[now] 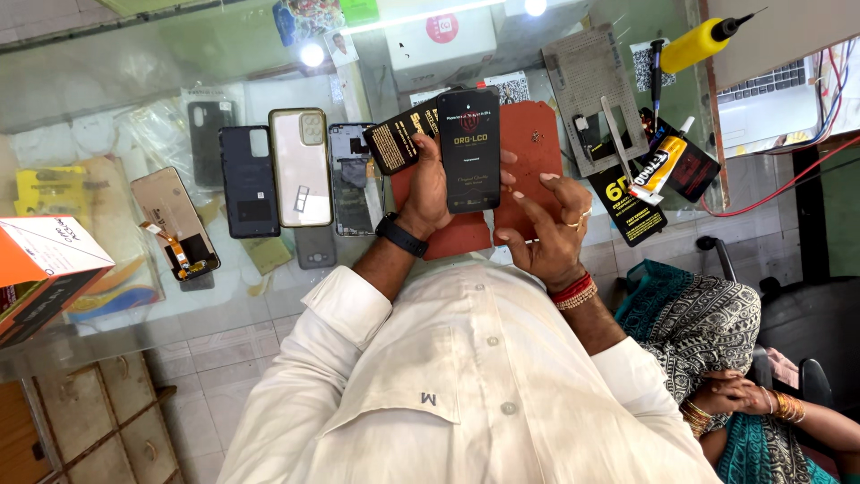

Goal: The person takes a boxed replacement LCD screen from a shelf, brings it to the work counter, and unpackages it. They hold the new screen against a smartphone and power it on to test the display, then open the phone's back casing and begin removing its battery by hand.

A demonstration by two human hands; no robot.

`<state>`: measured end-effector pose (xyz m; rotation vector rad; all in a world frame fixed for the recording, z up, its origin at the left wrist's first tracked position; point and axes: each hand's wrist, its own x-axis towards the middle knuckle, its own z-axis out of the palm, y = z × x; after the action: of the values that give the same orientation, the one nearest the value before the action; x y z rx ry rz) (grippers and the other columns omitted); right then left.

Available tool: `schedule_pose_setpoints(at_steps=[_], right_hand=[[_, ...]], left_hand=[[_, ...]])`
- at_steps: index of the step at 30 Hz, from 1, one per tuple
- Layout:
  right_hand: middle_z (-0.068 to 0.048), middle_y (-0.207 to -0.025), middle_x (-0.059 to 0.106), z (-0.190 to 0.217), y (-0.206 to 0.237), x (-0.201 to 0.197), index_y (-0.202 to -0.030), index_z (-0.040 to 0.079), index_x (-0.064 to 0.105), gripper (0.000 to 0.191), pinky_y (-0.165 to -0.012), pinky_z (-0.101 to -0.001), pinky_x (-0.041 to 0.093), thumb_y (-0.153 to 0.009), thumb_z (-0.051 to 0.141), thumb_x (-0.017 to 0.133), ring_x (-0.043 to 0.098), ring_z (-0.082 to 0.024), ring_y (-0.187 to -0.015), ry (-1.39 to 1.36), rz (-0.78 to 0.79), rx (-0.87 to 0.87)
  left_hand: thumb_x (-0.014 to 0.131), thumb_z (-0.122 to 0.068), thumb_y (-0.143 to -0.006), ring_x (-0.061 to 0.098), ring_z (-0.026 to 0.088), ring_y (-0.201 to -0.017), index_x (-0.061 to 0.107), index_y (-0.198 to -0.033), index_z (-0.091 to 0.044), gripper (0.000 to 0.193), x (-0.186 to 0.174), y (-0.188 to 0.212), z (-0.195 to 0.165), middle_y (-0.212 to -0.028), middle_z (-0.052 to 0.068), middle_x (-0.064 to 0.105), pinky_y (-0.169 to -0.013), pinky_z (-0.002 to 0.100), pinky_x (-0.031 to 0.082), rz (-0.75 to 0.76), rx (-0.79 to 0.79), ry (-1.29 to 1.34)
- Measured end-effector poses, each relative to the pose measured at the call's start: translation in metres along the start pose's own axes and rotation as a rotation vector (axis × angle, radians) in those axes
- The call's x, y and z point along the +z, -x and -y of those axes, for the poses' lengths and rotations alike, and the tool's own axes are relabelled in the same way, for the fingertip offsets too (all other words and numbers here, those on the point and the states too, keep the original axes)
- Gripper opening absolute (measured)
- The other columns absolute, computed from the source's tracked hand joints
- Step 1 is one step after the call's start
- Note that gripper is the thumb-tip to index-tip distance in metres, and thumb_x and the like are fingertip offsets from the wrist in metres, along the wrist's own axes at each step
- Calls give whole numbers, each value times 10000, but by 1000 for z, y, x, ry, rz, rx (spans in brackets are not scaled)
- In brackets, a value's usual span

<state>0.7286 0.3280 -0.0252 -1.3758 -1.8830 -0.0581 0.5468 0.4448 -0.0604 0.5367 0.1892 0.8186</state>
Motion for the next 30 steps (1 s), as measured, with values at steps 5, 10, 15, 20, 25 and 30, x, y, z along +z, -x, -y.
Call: schedule_pose_setpoints(at_steps=[5,10,15,20,25,30], right_hand=[[-156,-1399,522,0,0,0,-1034,33,783,487,-1072,-526,441,-923,508,778,492,-364,-1295,6,12,-16],[-169,-1361,566,-1,0,1,-846,35,699,466,-1065,-536,444,-926,485,791,522,-372,-1277,-11,8,-25],[-170,-1344,585,3,-2,0,-876,42,724,475,-1072,-531,445,-926,510,785,522,-376,-1281,-1,34,-20],[-176,-1412,559,8,-8,-3,-1105,78,800,505,-1111,-534,426,-948,555,744,507,-374,-1328,17,77,-73],[-174,-1512,486,12,-16,-6,-1251,134,770,573,-1121,-548,396,-935,608,710,475,-369,-1384,20,138,-156],[-209,-1540,450,11,-23,-8,-1352,74,671,672,-1155,-569,393,-939,603,701,468,-415,-1416,-36,151,-141]], left_hand=[[254,-886,-880,716,349,-1118,493,-1463,33,1115,0,0,0,-1319,257,653,-950,493,621,-2,-12,13],[261,-884,-880,718,348,-1114,489,-1470,28,1110,0,-2,0,-1313,259,656,-967,468,612,-2,-7,-1],[276,-879,-884,717,345,-1119,489,-1467,30,1100,2,-1,0,-1314,258,655,-969,473,614,1,10,-20],[275,-877,-864,717,328,-1109,485,-1454,16,1091,3,-1,-1,-1299,243,658,-872,491,630,13,-9,9],[286,-871,-895,712,345,-1149,508,-1436,45,1086,3,-2,1,-1283,247,669,-969,475,610,15,25,-5],[296,-851,-912,704,340,-1154,509,-1432,51,1063,3,-2,2,-1285,246,673,-1013,474,599,8,37,48]])
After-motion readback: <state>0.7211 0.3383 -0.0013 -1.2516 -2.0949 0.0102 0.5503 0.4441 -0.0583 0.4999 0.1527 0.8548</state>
